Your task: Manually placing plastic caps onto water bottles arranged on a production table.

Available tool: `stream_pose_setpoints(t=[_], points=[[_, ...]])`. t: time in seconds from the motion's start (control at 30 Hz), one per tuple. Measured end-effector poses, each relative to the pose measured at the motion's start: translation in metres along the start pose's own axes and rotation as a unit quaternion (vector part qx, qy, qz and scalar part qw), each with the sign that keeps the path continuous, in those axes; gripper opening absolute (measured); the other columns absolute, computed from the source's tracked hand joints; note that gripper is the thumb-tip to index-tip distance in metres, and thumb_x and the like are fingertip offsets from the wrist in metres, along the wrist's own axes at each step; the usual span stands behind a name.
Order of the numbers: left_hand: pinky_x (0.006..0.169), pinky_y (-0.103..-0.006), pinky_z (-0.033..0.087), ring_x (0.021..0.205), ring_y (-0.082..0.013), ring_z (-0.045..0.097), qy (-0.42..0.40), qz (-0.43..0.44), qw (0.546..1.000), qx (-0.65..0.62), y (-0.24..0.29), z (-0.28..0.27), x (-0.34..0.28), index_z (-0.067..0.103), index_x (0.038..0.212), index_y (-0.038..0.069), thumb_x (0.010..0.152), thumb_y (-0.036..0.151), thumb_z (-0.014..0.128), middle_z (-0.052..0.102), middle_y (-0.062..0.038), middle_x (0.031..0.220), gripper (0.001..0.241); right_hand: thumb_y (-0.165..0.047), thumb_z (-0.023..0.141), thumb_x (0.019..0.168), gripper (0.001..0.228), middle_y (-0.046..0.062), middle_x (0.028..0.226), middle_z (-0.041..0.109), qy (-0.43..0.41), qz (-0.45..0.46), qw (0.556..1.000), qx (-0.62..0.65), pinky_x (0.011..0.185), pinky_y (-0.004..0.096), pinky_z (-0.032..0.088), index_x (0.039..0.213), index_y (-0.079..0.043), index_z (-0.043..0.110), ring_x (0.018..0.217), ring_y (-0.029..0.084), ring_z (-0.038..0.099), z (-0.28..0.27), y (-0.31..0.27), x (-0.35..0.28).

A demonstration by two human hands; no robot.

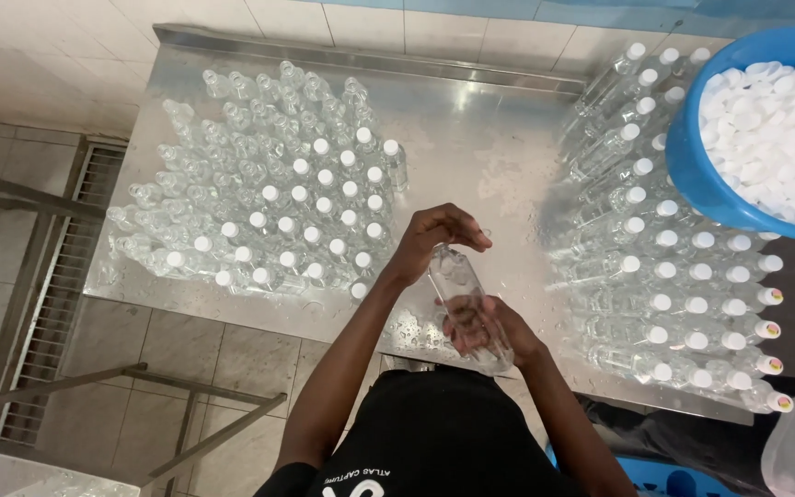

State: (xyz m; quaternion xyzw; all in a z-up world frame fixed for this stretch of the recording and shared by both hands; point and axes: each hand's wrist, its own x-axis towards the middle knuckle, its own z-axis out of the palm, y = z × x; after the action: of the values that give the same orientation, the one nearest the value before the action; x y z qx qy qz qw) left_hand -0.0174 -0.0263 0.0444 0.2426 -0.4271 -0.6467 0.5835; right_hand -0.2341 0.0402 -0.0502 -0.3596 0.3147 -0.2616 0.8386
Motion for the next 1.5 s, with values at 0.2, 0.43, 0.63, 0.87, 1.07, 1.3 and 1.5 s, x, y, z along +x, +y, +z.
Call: stream_pose_setpoints(t=[0.2,0.43,0.63,0.87,1.07,1.3,1.5], points=[[0.081,-0.0537,0.069,0.095,-0.0421,0.081,0.035,0.126,0.979,-0.154,-0.031,-0.020,0.006,0.067,0.084,-0.003,0.087,-0.018,0.057,0.072,-0.027,0.091,0.018,-0.081,0.046,0.102,0.110,0.043,0.117,0.067,-0.250,0.089,0.911,0.315,0.074,0.062,0.067,0.164,0.010,0.036,0.099,0.051,0.077,-0.016,0.031,0.015],[0.073,-0.0490,0.071,0.080,-0.0303,0.079,0.185,0.107,0.975,-0.057,-0.002,-0.032,-0.005,0.057,0.086,0.003,0.093,-0.015,0.056,0.067,-0.016,0.084,0.019,-0.053,0.066,0.082,0.098,0.028,0.127,0.066,0.077,-0.058,0.992,-0.079,0.086,0.055,0.070,0.163,-0.005,0.042,0.105,0.040,0.078,0.026,-0.052,-0.042],[0.101,-0.0602,0.062,0.110,-0.0384,0.078,0.069,0.098,0.992,-0.034,0.021,-0.011,-0.005,0.067,0.102,0.000,0.096,-0.003,0.048,0.075,-0.022,0.098,0.020,-0.047,0.068,0.096,0.061,0.040,0.095,0.070,0.136,-0.020,0.982,0.128,0.020,0.037,0.043,0.130,0.003,0.064,0.047,0.035,0.058,0.019,-0.022,-0.042],[0.125,-0.0601,0.052,0.150,-0.0368,0.057,-0.022,0.133,0.991,0.026,0.038,-0.018,0.011,0.033,0.167,0.015,0.113,0.054,0.061,0.054,-0.018,0.161,0.072,-0.050,0.058,0.110,0.067,0.034,0.096,0.072,-0.045,0.012,0.932,0.360,0.037,0.029,0.057,0.132,0.013,0.055,0.047,0.023,0.065,0.033,-0.016,-0.051],[0.106,-0.0447,0.065,0.129,-0.0325,0.074,0.128,-0.009,0.991,0.031,0.050,0.009,0.007,0.060,0.137,0.007,0.102,0.028,0.078,0.076,-0.019,0.132,0.045,-0.069,0.061,0.074,0.097,0.015,0.113,0.080,0.290,-0.041,0.906,-0.305,0.056,0.039,0.062,0.152,-0.012,0.062,0.080,0.028,0.076,0.067,-0.080,-0.064],[0.096,-0.0445,0.066,0.115,-0.0337,0.076,0.167,-0.002,0.986,-0.029,0.000,-0.011,0.011,0.067,0.107,0.007,0.093,0.002,0.062,0.078,-0.019,0.119,0.016,-0.064,0.061,0.081,0.092,0.016,0.098,0.086,0.268,-0.061,0.935,-0.223,0.051,0.039,0.061,0.149,-0.002,0.061,0.068,0.026,0.076,0.042,-0.034,-0.053],[0.101,-0.0527,0.061,0.117,-0.0374,0.073,-0.024,0.076,0.993,-0.092,0.011,-0.006,0.004,0.068,0.113,0.006,0.092,-0.005,0.058,0.076,-0.020,0.120,0.026,-0.061,0.050,0.110,0.079,0.024,0.092,0.069,-0.084,0.086,0.874,0.471,0.031,0.025,0.042,0.152,0.006,0.047,0.044,0.017,0.056,0.037,-0.007,-0.059]])
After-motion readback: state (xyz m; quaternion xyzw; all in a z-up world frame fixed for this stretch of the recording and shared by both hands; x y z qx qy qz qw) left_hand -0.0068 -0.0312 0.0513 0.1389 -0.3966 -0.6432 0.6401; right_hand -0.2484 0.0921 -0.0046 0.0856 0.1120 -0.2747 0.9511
